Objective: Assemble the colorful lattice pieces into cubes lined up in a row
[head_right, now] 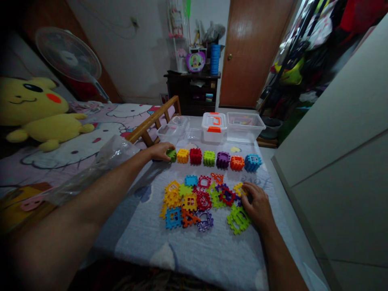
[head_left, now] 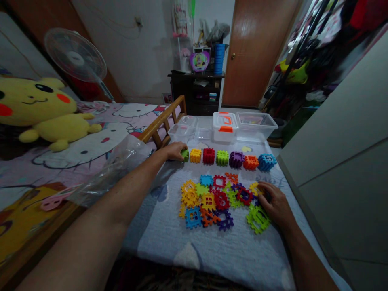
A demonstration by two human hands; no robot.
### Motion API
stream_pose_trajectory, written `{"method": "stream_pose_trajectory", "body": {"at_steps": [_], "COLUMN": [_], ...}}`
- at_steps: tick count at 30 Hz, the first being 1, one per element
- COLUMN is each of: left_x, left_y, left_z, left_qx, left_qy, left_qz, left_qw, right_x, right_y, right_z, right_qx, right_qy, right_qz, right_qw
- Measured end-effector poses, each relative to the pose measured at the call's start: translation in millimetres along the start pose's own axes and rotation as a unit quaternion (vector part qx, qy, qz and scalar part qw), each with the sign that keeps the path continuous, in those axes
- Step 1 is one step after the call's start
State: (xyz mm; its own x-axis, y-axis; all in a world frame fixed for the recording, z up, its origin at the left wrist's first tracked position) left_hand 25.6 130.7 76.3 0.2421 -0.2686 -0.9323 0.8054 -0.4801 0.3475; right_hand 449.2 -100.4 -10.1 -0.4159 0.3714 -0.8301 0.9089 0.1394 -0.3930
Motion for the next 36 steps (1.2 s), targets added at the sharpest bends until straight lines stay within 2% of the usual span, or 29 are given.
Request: {"method": "stream_pose_trajectory", "body": {"at_steps": [15, 20, 24, 26, 28, 33, 36], "left_x": [0.7, -4.0, -3.8, 3.4, 17.1, 67.9, 97.7], "left_y": [-6, -1, 20, 36, 53, 88, 103], "left_z": [3, 14, 43, 67, 93, 157, 179], "left_qx": [-0.002, 0.064, 0.112, 0.124, 0.135, 0.157, 0.161], "left_qy": [0.017, 0.068, 0.137, 0.16, 0.144, 0.076, 0.056], "left_qz": [0.027, 0.019, -0.009, 0.009, 0.043, 0.095, 0.092], "left_qw": [0.999, 0.995, 0.984, 0.979, 0.979, 0.98, 0.981], "right_x": [1, 0, -2, -2, -2, -3, -3], "right_y": [2, 1, 2, 2, 0, -4, -5], "right_z": [1, 0, 1, 1, 0, -2, -2], "right_qx": [0.005, 0.039, 0.085, 0.083, 0.072, 0.059, 0.049], "right_qy": [-0.005, 0.002, 0.025, 0.034, 0.039, 0.041, 0.03], "right_qz": [-0.011, -0.039, -0.068, -0.069, -0.061, -0.043, -0.038], "right_qw": [1.0, 0.998, 0.994, 0.994, 0.995, 0.997, 0.998]}}
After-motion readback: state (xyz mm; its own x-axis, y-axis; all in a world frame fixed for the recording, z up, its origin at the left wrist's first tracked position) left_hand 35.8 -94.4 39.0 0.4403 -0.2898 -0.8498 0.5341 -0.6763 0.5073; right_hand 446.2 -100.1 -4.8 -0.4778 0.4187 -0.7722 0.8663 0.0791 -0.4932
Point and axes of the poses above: each hand's wrist, its own z-axis away from the middle knuckle, its own x-axis out of the palm, y = z × x, the point moved 1 cm from there along -z, towards the middle knuckle, and after that the axes turned 8 degrees about z, right-handed, at the moved point
